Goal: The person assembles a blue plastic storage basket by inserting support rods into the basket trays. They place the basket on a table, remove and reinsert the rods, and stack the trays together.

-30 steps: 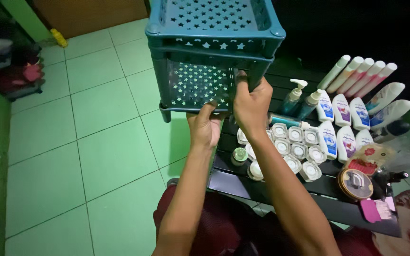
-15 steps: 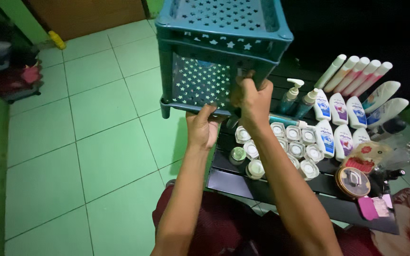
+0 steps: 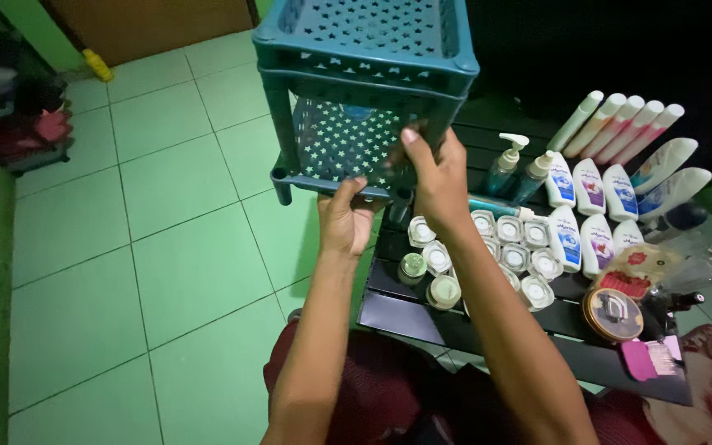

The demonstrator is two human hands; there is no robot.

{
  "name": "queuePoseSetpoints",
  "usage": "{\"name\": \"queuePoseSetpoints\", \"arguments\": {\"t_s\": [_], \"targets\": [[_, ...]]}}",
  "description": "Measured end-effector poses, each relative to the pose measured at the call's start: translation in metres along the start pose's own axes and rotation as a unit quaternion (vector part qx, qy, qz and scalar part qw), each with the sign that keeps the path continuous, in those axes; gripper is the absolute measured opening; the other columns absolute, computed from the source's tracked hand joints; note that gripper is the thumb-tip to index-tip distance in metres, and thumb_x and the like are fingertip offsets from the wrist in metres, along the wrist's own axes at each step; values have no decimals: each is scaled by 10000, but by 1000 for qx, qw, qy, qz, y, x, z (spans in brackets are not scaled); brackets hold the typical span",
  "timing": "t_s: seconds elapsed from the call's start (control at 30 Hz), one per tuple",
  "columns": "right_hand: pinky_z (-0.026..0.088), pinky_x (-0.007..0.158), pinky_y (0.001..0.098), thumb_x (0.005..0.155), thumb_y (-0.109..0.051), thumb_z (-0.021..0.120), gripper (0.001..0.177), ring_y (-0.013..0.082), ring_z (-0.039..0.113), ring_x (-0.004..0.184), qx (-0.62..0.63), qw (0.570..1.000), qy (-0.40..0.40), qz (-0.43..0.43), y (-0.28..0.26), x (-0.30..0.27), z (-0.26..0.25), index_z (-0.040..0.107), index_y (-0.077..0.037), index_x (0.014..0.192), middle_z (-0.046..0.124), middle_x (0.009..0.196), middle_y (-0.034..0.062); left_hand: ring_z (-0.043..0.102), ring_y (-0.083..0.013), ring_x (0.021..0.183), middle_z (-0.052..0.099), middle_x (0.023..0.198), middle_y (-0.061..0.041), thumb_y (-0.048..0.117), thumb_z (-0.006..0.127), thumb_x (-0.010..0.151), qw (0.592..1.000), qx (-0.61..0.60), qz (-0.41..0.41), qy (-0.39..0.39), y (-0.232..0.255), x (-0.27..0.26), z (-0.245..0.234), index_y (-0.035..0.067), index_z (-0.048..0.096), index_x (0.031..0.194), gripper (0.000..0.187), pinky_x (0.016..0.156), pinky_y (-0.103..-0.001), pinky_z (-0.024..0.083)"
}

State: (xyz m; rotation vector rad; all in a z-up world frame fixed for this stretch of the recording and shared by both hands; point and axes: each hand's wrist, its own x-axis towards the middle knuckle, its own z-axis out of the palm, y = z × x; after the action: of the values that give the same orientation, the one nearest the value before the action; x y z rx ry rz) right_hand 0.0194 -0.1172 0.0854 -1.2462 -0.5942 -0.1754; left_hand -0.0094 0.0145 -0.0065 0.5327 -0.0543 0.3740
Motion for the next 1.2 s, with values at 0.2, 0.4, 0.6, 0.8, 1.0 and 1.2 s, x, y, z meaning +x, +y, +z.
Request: {"name": "queuePoseSetpoints", "arguments": {"t_s": [0.2,0.4,0.6,0.8,1.0,1.2], "targets": [[390,1125,347,1048,-307,480,479,179,505,1291,-62,995,-71,19,-30,-14,0,448,-44,1447,564,1355,78,674,-298,1024,633,1115,-101,42,689,888,1000,-18,2,-24,17,3,-8,20,593,1193,320,844,-597,620],[396,1192,399,987,-236,723,683,276,492,1413,-321,934,-41,-148,-69,1,-27,382,-72,1555,469,1482,146,681,-307,1122,673,1218,-100,67,681,782,998,-29,-44,-40,58,-6,-6,80,604,1250,475,904,-572,613],[326,1174,519,762,-262,986,965,403,423,1406,-551,714,-98,-420,-95,52,-34,387,-101,1501,382,1516,205,646,-308,1179,662,1257,-109,37,681,846,995,-21,-66,-73,79,-13,-17,21,588,1297,460,1021,-521,545],[327,1223,520,834,-135,934,632,306,537,1335,-528,663,-188,-496,-90,87,-42,506,-67,1293,570,1410,137,672,-305,1125,667,1241,-120,43,649,854,990,-30,-132,-42,74,-11,-28,0,589,1288,440,987,-492,566],[376,1144,498,822,-112,930,544,325,535,1196,-508,657,-179,-528,-91,92,-54,538,-29,1189,603,1236,136,680,-306,1116,664,1234,-130,49,650,854,986,-28,-151,-67,72,-8,-30,-2,570,1290,446,980,-509,570],[402,1023,451,756,-98,933,572,325,523,1165,-516,665,-178,-510,-103,92,-50,536,-27,1161,583,1182,141,677,-300,1121,665,1247,-118,52,659,849,986,-8,-151,-76,73,-11,-24,15,573,1295,456,937,-499,591]]}}
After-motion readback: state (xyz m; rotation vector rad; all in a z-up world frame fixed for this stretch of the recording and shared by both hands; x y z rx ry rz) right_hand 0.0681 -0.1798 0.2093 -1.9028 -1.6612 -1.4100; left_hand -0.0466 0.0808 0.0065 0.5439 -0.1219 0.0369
